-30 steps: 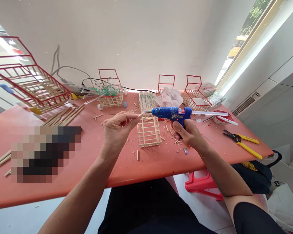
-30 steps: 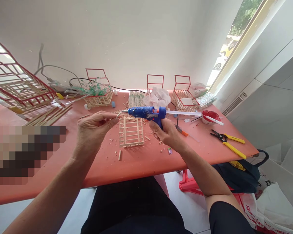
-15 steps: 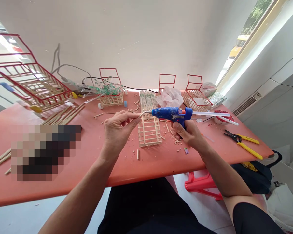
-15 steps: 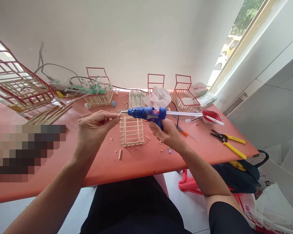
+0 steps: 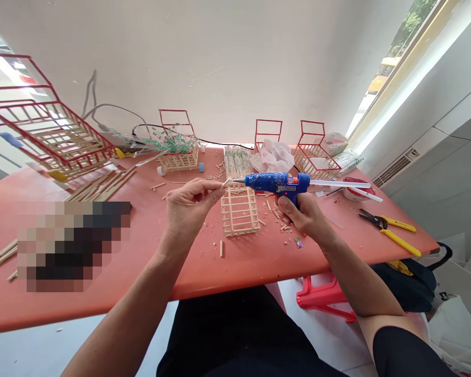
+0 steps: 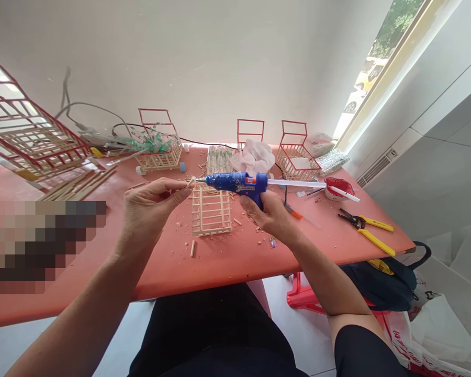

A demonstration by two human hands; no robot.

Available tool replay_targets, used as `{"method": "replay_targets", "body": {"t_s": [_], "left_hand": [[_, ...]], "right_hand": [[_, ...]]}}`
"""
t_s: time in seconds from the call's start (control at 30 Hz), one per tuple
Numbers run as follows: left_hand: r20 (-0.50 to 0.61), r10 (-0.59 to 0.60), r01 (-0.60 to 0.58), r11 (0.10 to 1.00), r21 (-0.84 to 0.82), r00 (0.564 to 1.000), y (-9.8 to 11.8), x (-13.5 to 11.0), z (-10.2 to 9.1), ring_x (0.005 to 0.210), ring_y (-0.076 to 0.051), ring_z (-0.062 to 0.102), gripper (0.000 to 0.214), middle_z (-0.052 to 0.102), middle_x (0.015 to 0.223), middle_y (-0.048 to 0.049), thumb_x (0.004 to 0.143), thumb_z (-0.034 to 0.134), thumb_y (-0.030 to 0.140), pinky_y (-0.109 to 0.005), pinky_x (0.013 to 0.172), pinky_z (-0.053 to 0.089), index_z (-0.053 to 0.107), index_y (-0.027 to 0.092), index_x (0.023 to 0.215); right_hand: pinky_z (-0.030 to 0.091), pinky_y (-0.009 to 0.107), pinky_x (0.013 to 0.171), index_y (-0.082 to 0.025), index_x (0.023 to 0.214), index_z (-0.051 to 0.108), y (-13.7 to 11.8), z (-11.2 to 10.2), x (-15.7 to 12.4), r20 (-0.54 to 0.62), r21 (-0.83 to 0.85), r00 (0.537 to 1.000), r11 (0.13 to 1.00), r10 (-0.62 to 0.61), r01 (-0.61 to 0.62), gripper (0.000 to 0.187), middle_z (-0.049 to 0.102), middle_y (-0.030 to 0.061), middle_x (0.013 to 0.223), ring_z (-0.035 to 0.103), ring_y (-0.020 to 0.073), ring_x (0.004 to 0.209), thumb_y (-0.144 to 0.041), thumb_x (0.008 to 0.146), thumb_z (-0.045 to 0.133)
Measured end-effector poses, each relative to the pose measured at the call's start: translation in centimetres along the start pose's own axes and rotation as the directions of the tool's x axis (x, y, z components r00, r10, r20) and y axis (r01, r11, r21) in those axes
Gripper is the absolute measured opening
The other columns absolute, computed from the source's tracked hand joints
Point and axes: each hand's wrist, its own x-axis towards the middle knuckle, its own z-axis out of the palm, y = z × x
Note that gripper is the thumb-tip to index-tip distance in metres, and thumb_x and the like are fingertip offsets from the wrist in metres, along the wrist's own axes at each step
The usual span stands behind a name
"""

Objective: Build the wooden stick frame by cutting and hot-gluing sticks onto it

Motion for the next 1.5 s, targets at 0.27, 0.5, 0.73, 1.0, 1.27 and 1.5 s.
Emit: {"method": "replay_targets", "body": {"t_s": [0.27,0.5,0.73,1.0,1.27,1.5], "left_hand": [[0.024,0.038,-0.040,0.997,0.061,0.999,0.20,-0.10,-0.03,0.068,-0.015,0.053,0.009,0.078,0.079,-0.0015,0.081,0.084,0.034,-0.031,0.065,0.041,0.089,0.027,0.084],[0.031,0.029,-0.030,0.998,0.060,0.999,0.16,-0.05,-0.04,0.067,-0.014,0.051,0.007,0.077,0.078,-0.0008,0.081,0.085,0.033,-0.030,0.065,0.040,0.089,0.027,0.084],[0.039,0.030,-0.032,0.998,0.059,0.999,0.02,-0.08,-0.03,0.069,-0.015,0.056,0.008,0.078,0.079,-0.0011,0.081,0.085,0.033,-0.031,0.065,0.041,0.089,0.028,0.084],[0.051,-0.011,0.008,0.999,0.052,0.999,0.11,-0.24,-0.10,0.078,-0.019,0.067,0.011,0.080,0.084,-0.0027,0.083,0.084,0.037,-0.033,0.071,0.050,0.089,0.028,0.087],[0.043,-0.010,0.008,0.999,0.041,0.999,0.00,-0.21,0.01,0.076,-0.018,0.066,0.012,0.080,0.083,-0.0026,0.082,0.085,0.037,-0.033,0.070,0.049,0.090,0.027,0.087],[0.062,-0.015,0.012,0.999,0.048,0.998,-0.05,-0.27,-0.01,0.074,-0.018,0.064,0.013,0.080,0.084,-0.0031,0.082,0.084,0.038,-0.033,0.068,0.047,0.090,0.028,0.087]], "right_hand": [[0.029,0.029,0.050,-0.022,0.082,0.051,0.18,-0.13,0.00,-0.010,-0.024,1.000,1.000,0.008,-0.008,0.062,0.043,-0.0057,0.063,0.040,0.0095,0.053,-0.081,0.099,0.061],[0.029,0.029,0.051,-0.022,0.080,0.050,0.30,-0.13,0.01,-0.018,-0.019,1.000,1.000,-0.006,0.005,0.062,0.043,-0.0052,0.065,0.040,0.0092,0.053,-0.080,0.099,0.062],[0.029,0.029,0.051,-0.023,0.081,0.051,0.07,-0.14,-0.03,-0.025,-0.058,1.000,0.998,-0.010,0.008,0.061,0.043,-0.0051,0.063,0.042,0.0100,0.053,-0.080,0.100,0.061],[0.025,0.029,0.051,-0.024,0.074,0.046,0.06,-0.24,-0.10,-0.032,-0.127,0.999,0.992,-0.027,0.023,0.066,0.043,-0.0037,0.062,0.037,0.0105,0.056,-0.084,0.096,0.062],[0.025,0.029,0.051,-0.023,0.077,0.047,0.27,-0.43,0.02,-0.070,-0.165,0.997,0.986,-0.011,0.000,0.066,0.040,-0.0038,0.065,0.035,0.0104,0.056,-0.086,0.097,0.059],[0.027,0.029,0.052,-0.023,0.080,0.049,0.30,-0.35,-0.04,-0.076,-0.152,0.997,0.988,-0.021,0.009,0.064,0.042,-0.0034,0.066,0.038,0.0112,0.058,-0.083,0.098,0.060]]}}
